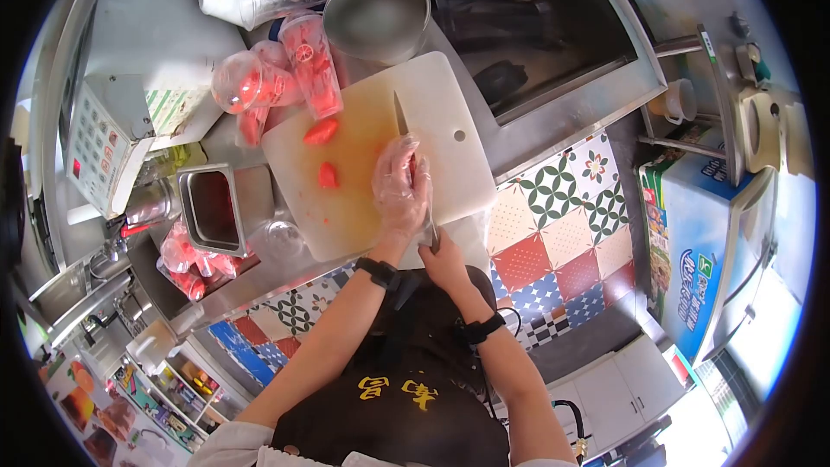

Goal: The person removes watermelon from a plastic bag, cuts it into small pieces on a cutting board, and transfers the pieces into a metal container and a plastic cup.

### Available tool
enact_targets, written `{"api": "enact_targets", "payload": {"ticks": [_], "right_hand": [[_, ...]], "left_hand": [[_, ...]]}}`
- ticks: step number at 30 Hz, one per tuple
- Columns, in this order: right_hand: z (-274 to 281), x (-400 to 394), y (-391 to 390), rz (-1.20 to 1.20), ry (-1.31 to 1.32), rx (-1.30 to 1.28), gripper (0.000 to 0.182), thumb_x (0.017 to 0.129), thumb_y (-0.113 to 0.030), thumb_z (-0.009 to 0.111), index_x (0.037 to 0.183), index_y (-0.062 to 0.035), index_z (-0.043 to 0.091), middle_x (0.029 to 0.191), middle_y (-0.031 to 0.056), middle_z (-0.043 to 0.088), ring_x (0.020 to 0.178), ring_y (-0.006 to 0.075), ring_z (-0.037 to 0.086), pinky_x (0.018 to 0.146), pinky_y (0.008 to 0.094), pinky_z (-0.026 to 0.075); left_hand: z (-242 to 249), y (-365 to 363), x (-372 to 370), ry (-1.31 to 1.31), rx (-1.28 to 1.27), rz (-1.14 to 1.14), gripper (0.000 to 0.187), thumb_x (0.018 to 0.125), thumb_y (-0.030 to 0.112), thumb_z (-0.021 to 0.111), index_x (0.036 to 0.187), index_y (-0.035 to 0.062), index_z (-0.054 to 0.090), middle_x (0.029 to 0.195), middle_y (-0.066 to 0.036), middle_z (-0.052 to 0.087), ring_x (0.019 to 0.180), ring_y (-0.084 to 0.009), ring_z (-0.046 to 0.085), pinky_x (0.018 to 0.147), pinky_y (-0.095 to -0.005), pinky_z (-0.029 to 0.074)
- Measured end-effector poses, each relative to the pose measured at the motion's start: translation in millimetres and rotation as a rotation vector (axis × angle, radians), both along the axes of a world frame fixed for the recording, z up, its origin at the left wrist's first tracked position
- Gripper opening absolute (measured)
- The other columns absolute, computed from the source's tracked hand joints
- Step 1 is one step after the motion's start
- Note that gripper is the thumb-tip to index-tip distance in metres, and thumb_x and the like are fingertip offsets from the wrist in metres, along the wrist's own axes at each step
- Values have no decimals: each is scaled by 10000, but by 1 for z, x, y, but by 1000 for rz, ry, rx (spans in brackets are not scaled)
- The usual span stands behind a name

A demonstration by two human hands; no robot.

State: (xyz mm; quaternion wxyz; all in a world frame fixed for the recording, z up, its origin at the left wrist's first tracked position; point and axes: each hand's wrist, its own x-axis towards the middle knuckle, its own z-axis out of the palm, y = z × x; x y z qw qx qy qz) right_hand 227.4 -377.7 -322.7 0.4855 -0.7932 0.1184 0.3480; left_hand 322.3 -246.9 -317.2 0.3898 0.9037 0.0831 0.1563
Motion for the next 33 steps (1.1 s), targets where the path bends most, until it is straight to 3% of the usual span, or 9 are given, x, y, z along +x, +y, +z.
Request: {"api": "enact_targets", "payload": {"ticks": [4,7,15,17,19,21,23,26,33], "right_hand": [[2,2,11,31,-111,37,376,832,-202,605,1116,20,499,700,246,598,623,396,617,606,452,470],[10,7,15,101,17,17,341,832,-184,593,1077,29,487,704,256,603,688,428,629,632,469,473],[63,13,24,223,-111,-73,230,856,-129,557,967,32,436,698,274,588,686,469,598,616,507,465],[82,11,22,293,-144,-146,225,860,-125,560,971,16,425,710,264,592,686,461,598,622,516,471],[97,7,18,392,-189,-245,228,860,-124,567,981,-3,416,732,249,600,691,450,600,628,521,479],[107,1,11,435,-280,-302,255,836,-126,607,974,-25,419,821,211,606,724,413,619,620,505,495],[113,-4,1,502,-356,-368,281,815,-113,628,988,-25,424,872,194,607,741,398,624,616,493,499],[113,-12,-22,593,-432,-401,320,784,-105,648,1040,-34,470,919,145,571,769,351,620,628,433,515],[102,-25,-74,469,-635,-282,319,772,-73,641,1067,-37,523,864,183,601,743,397,604,616,465,484]], "left_hand": [[-16,1,-1,-99,-338,153,265,913,17,568,1175,20,530,1134,-132,582,978,-252,592,871,-321,478],[-21,2,-1,-200,-534,228,227,949,14,523,1176,13,516,1144,-101,568,962,-172,565,858,-280,467],[9,14,1,-149,-1059,426,186,985,100,476,1156,43,523,1103,-33,556,837,-74,503,743,-214,444],[23,11,7,-103,-1203,636,200,996,174,473,1145,55,535,1052,-27,573,818,-67,509,704,-208,440],[30,39,3,-87,-1525,301,250,1002,260,474,1133,62,550,1006,-34,594,821,-88,543,698,-223,463],[39,46,3,-50,-1782,208,309,1001,330,474,1131,64,563,982,-49,614,832,-114,575,702,-237,486],[75,45,12,3,-1991,388,364,995,385,475,1137,64,572,980,-72,631,852,-146,607,718,-252,511],[97,63,2,149,-2039,189,375,983,373,501,1163,51,571,1025,-85,642,895,-188,624,778,-282,539],[130,109,-16,-171,-2156,277,318,998,272,495,1196,32,558,1096,-93,637,989,-226,618,883,-320,527]]}}
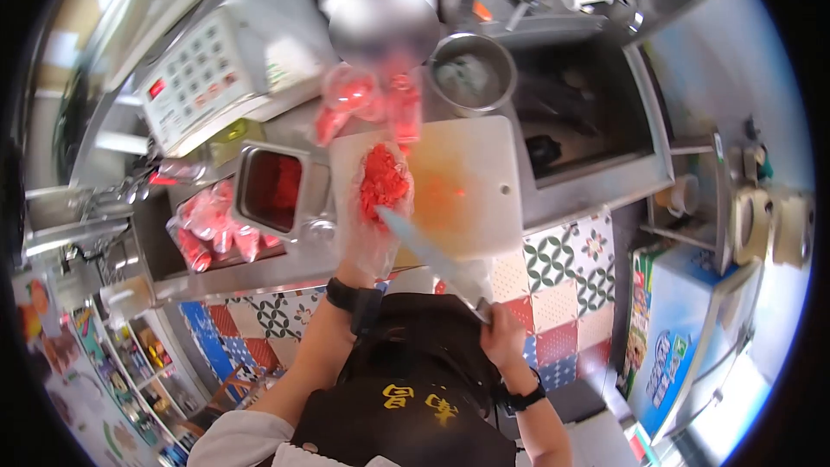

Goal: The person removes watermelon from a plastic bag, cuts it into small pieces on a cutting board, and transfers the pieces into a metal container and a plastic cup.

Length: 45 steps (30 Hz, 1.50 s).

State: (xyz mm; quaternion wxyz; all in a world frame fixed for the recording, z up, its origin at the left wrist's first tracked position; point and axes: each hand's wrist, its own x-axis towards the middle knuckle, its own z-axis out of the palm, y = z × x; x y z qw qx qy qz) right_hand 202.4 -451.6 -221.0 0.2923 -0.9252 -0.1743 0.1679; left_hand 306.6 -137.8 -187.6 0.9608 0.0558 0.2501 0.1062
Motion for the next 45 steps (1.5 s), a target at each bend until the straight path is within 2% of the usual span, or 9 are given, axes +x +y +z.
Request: {"api": "enact_targets", "payload": {"ticks": [8,12,16,27,30,36,40,43,45], "right_hand": [[-1,21,14,-347,152,76,263,887,-128,614,1106,-19,516,731,186,583,610,374,569,567,413,450],[-35,30,5,-396,215,136,216,899,-199,646,927,-11,542,577,82,529,481,173,522,471,325,404],[-41,42,7,-528,442,175,253,902,-239,650,861,-6,559,566,57,557,475,124,539,462,294,421],[-34,42,33,-421,489,118,290,905,-308,627,931,-21,597,612,111,613,521,222,603,534,358,474],[-38,40,34,-387,454,124,299,905,-311,627,932,-16,591,625,140,611,554,267,613,558,382,478],[-40,38,41,-384,541,151,313,904,-313,629,941,-6,586,659,171,615,633,337,632,593,407,479],[-41,33,40,-337,482,198,257,913,-276,632,925,-25,581,569,54,578,481,144,579,476,302,451],[-46,30,38,-297,385,163,256,915,-274,629,936,-25,574,573,76,579,482,175,588,479,317,455],[-42,33,38,-333,420,156,277,908,-289,627,952,-23,562,679,190,598,642,370,590,570,428,460]], "left_hand": [[32,121,-50,301,803,439,313,977,244,508,1168,5,572,1070,-107,644,1010,-207,609,908,-322,493],[9,167,-60,995,2049,-238,293,952,289,547,1115,65,643,992,-123,678,990,-267,638,859,-365,514],[7,140,-49,500,2511,406,228,825,61,668,1052,78,658,970,-129,688,912,-319,657,800,-400,539],[-104,15,-18,721,2204,-622,427,796,212,684,1158,20,566,1023,-196,620,894,-359,611,778,-446,501],[-102,18,-15,629,2054,-687,445,806,206,697,1181,8,562,1011,-184,626,899,-309,623,761,-408,509],[-75,16,-21,142,539,-453,329,911,178,650,1165,-24,596,1085,-108,643,947,-168,616,823,-287,522],[-70,7,-17,143,376,-412,285,952,160,583,1158,-35,605,1152,-107,619,965,-132,596,846,-269,506],[-70,-12,-4,199,497,-437,306,945,147,596,1195,-29,593,1106,-88,624,951,-123,590,840,-250,495],[-68,-23,4,331,661,-493,315,942,127,602,1212,-34,581,1045,-69,640,929,-110,587,824,-232,488]]}}
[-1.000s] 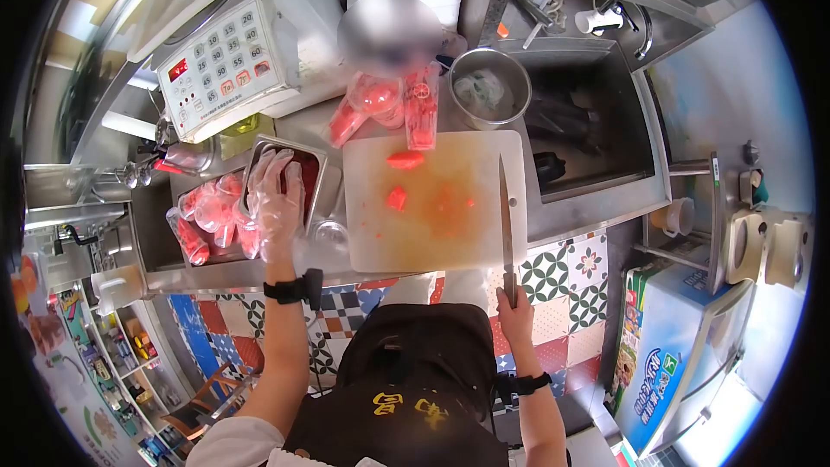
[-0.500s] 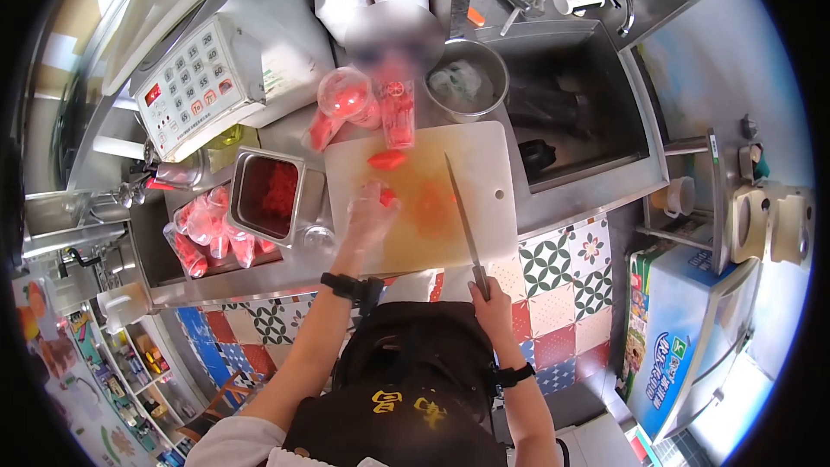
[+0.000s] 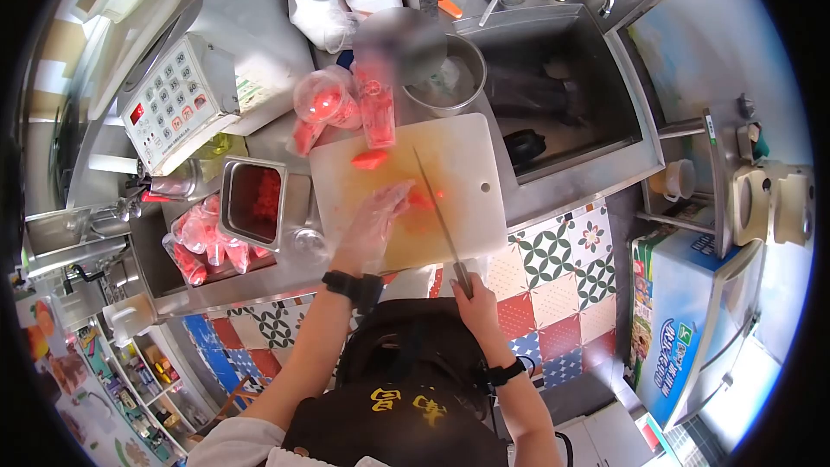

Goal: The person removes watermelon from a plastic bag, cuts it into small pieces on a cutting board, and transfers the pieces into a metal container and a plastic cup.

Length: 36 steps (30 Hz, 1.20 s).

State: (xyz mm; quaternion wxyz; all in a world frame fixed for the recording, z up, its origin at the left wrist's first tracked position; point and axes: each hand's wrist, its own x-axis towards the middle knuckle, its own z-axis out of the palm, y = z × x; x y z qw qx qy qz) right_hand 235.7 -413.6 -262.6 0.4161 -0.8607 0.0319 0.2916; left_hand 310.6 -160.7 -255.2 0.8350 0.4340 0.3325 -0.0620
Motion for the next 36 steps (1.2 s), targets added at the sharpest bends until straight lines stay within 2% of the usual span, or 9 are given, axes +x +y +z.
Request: {"api": "enact_targets", "payload": {"ticks": [1,4,8,13,18,21,27,33,36], "right_hand": [[2,2,1,-15,20,-2,289,905,-297,626,959,-22,556,732,246,607,723,467,591,616,484,462],[-22,-4,-6,17,-130,-55,255,919,-270,622,965,-27,558,603,137,597,527,294,618,518,390,471],[-29,-5,-12,25,-159,-73,259,923,-271,614,969,-24,554,651,167,614,605,361,626,559,434,468],[-24,5,-11,8,-188,-93,263,923,-279,614,969,-26,557,663,177,610,624,377,621,563,447,455],[-17,15,-15,-18,-86,-81,280,924,-292,602,965,-21,548,758,246,617,751,471,595,629,507,458],[-15,16,-17,-12,-76,-68,287,926,-296,600,970,-18,546,766,251,621,758,472,598,639,507,462],[-5,12,-9,33,-30,-86,323,936,-325,576,1006,-15,518,777,280,618,780,485,601,662,523,468],[7,20,5,131,2,-207,343,949,-361,545,988,-26,486,785,274,633,779,483,609,675,542,474],[-1,18,5,162,-45,-284,342,950,-363,549,957,-28,482,750,257,629,738,471,611,637,536,466]], "left_hand": [[-13,0,0,-26,27,11,327,942,119,596,1226,-41,568,1016,-54,629,908,-96,574,808,-223,479],[-43,3,-4,-60,116,-5,379,934,97,586,1275,-56,522,947,-18,590,859,-57,531,775,-205,454],[-33,-3,-5,-23,233,-91,500,899,114,609,1346,-45,452,966,-23,581,882,-75,536,800,-248,458],[-39,-13,25,-175,1160,-233,555,853,200,645,1334,-11,463,1078,-105,618,1033,-217,593,865,-358,475],[-29,-6,50,17,1310,-394,421,822,208,674,1189,26,575,1112,-132,620,1058,-269,599,875,-364,478],[-32,-3,41,-45,827,-510,356,800,174,702,1108,23,610,1040,-123,624,964,-236,607,819,-345,490],[-20,-43,-4,-129,598,-376,520,766,113,714,1234,9,513,953,-70,587,845,-156,562,740,-306,485],[-37,-51,-12,-39,648,-254,605,770,51,676,1328,5,447,1012,-65,527,890,-130,525,781,-256,481],[-45,-48,-9,-60,428,-208,633,766,40,672,1349,2,429,1031,-83,539,926,-156,545,812,-271,493]]}}
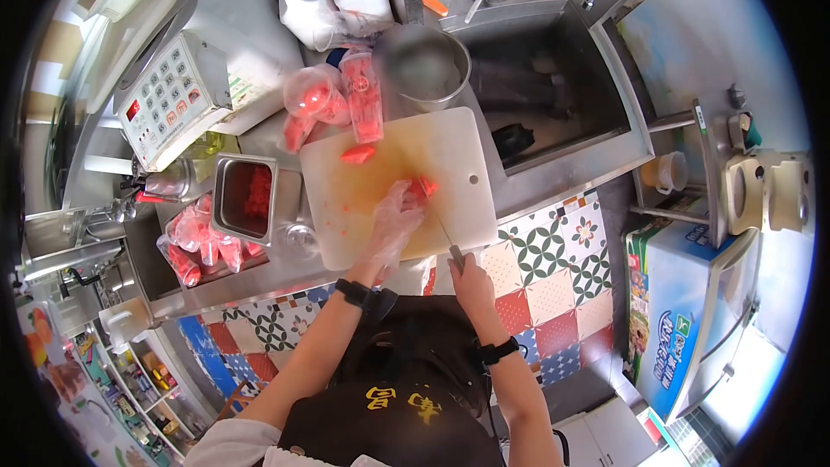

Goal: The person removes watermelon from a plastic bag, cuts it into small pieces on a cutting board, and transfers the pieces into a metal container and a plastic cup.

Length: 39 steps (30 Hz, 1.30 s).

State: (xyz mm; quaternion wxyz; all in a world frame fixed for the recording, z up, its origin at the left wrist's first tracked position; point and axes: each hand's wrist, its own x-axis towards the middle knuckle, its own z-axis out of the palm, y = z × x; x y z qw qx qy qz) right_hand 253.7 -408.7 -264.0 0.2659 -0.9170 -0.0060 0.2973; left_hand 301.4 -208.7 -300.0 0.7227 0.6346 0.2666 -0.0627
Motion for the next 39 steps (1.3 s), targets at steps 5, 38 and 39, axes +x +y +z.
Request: {"api": "enact_targets", "payload": {"ticks": [5,38,39], "right_hand": [[-12,-8,-5,24,-57,28,341,952,-377,541,954,-41,482,729,247,631,713,462,617,624,535,475],[-29,-11,-10,-62,-76,47,301,958,-324,551,1021,-37,491,727,242,623,706,462,614,618,522,477],[-26,-8,-10,-41,-98,58,303,958,-332,550,1017,-41,491,728,237,626,704,456,617,618,518,479]], "left_hand": [[7,7,-2,23,-22,6,606,764,29,668,1332,-2,456,1069,-115,571,978,-178,562,835,-288,499],[18,2,-4,114,-132,-157,605,814,42,699,1362,-31,451,1114,-130,572,995,-196,587,858,-300,501],[14,2,-7,108,-177,-120,590,822,36,688,1360,-28,454,1114,-125,569,1002,-194,581,865,-299,497]]}}
